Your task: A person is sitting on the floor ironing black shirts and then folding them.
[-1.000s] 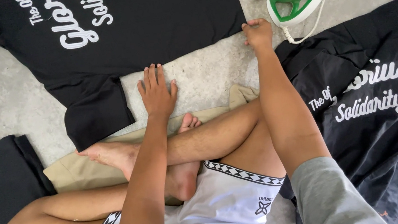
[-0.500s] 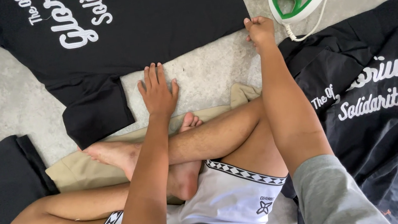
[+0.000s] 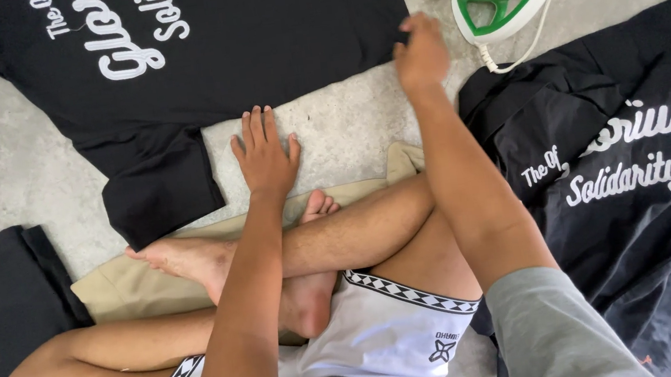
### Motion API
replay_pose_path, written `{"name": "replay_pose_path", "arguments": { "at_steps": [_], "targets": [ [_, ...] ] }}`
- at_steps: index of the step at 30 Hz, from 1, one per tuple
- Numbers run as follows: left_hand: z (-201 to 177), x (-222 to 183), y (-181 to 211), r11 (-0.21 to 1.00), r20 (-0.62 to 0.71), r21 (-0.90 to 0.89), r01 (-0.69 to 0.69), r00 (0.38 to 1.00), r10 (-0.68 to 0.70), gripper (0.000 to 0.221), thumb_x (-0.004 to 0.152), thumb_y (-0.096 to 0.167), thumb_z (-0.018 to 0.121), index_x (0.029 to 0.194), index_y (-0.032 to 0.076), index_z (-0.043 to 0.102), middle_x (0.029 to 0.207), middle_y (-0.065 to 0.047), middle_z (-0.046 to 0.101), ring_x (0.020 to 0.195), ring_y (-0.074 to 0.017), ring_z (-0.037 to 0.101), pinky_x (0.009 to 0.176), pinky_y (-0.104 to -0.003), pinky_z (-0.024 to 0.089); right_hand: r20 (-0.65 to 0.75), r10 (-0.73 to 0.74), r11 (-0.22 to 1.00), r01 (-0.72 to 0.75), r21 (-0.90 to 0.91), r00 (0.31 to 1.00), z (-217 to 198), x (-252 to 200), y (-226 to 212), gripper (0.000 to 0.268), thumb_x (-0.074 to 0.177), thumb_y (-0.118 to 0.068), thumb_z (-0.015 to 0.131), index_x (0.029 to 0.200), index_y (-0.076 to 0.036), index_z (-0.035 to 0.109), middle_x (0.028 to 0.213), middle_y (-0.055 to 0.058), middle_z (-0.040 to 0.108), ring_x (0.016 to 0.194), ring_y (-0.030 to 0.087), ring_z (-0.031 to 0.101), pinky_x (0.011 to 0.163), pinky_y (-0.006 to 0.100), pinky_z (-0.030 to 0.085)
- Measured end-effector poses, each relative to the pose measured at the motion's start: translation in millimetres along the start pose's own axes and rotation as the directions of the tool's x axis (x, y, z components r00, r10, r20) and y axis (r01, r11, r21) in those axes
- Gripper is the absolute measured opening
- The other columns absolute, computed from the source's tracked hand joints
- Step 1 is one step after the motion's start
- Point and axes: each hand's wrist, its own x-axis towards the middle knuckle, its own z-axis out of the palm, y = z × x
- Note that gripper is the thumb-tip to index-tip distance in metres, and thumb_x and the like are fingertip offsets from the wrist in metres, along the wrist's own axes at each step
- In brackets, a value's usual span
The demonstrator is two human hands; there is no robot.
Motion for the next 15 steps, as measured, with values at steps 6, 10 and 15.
{"name": "replay_pose_path", "arguments": {
  "at_steps": [6,10,15],
  "targets": [
    [-2,1,1,1.0,-0.012,-0.005,0.006,1.0,-0.006,0.059,0.086,0.036,0.048,0.133,0.001,0.039,0.137,-0.016,0.036,0.13,-0.0296,0.029,0.099,-0.052,0.024,0.328,-0.524,0.8,0.587,-0.128,0.786,18,-35,-83,0.011,0.081,-0.012,0.059,0.09,-0.015,0.064,0.098,0.004,0.057,0.085,0.02,0.053,0.075,0.037,0.04],
    [-7,2,4,0.996,0.203,0.034,0.079,0.975,-0.084,0.057,0.092,0.042,0.035,0.139,0.01,0.03,0.143,-0.01,0.026,0.136,-0.0245,0.02,0.103,-0.051,0.02,0.456,-0.503,0.815,0.578,-0.032,0.734,26,-32,-63,0.005,0.082,-0.018,0.064,0.084,-0.015,0.067,0.081,0.003,0.061,0.084,0.023,0.058,0.071,0.036,0.043],
    [-9,4,4,0.996,0.21,0.03,0.086,0.973,-0.09,0.057,0.092,0.043,0.035,0.139,0.011,0.029,0.143,-0.01,0.026,0.136,-0.0243,0.02,0.104,-0.052,0.02,0.397,-0.297,0.929,0.359,-0.092,0.869,31,3,11,0.004,0.076,-0.025,0.073,0.075,-0.025,0.068,0.073,-0.002,0.058,0.079,0.023,0.06,0.071,0.037,0.046]
  ]
}}
